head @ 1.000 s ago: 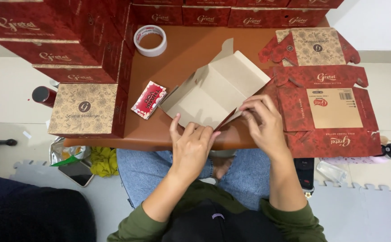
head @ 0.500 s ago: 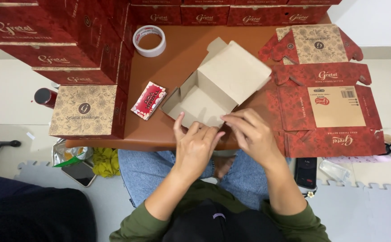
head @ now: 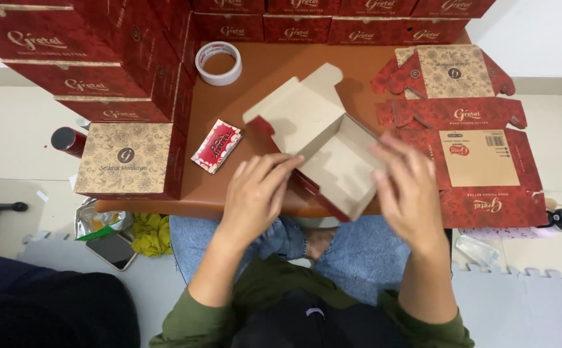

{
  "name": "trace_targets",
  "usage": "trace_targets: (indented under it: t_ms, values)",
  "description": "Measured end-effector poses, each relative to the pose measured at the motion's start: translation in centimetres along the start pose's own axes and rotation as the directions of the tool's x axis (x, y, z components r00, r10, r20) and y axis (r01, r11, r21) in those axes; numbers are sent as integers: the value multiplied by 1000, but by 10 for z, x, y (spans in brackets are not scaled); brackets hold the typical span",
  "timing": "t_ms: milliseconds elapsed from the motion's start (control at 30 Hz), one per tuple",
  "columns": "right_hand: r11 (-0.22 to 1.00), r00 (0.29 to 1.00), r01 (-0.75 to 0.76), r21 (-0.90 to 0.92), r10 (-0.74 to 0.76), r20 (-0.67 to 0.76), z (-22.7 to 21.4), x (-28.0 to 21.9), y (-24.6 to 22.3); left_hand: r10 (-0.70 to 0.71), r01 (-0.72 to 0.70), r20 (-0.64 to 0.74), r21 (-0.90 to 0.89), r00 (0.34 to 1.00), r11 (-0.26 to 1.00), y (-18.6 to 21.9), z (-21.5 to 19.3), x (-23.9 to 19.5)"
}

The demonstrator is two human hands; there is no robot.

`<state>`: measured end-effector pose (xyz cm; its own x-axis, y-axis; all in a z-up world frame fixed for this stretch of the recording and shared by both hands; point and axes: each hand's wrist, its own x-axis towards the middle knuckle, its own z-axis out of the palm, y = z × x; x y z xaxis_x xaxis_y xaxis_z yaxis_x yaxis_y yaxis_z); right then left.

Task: Assembling small cardboard boxes from flat templates by folding and tucking flaps.

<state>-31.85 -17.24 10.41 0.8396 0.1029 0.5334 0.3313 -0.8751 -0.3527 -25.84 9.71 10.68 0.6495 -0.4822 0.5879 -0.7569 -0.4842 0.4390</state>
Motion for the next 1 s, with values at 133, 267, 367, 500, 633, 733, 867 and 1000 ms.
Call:
trace_targets:
  t_ms: [133, 267, 367, 500, 633, 733, 867, 1000]
  values:
    - [999, 992, 29, 22, -31, 123, 1, -14, -31, 53, -47, 86, -73, 995, 996, 0, 1, 6]
    - [1000, 989, -22, -2, 22, 145, 13, -22, -31, -32, 44, 131, -89, 991, 995, -9, 15, -1]
    - [999, 993, -35, 13, 33, 117, 15, -21, -31, -199, 209, 84, -142, 976, 967, -16, 18, -1]
    - [999, 996, -45, -3, 45, 82, 17, -18, -33, -430, 406, 45, -427, 902, 808, -22, 30, -9]
    - [995, 993, -94, -28, 96, 72, 17, -18, -39, -529, 454, 43, -575, 847, 680, -29, 46, -18]
    - [993, 992, -113, -18, 114, 51, 16, -19, -42, -558, 463, 38, -606, 829, 647, -30, 50, -19]
    - [990, 990, -137, -22, 137, 42, 16, -17, -45, -525, 426, -11, -570, 851, 703, -26, 50, -18]
    - [993, 991, -119, 26, 117, 66, 14, -11, -53, -303, 281, -58, -245, 951, 928, -9, 39, -14]
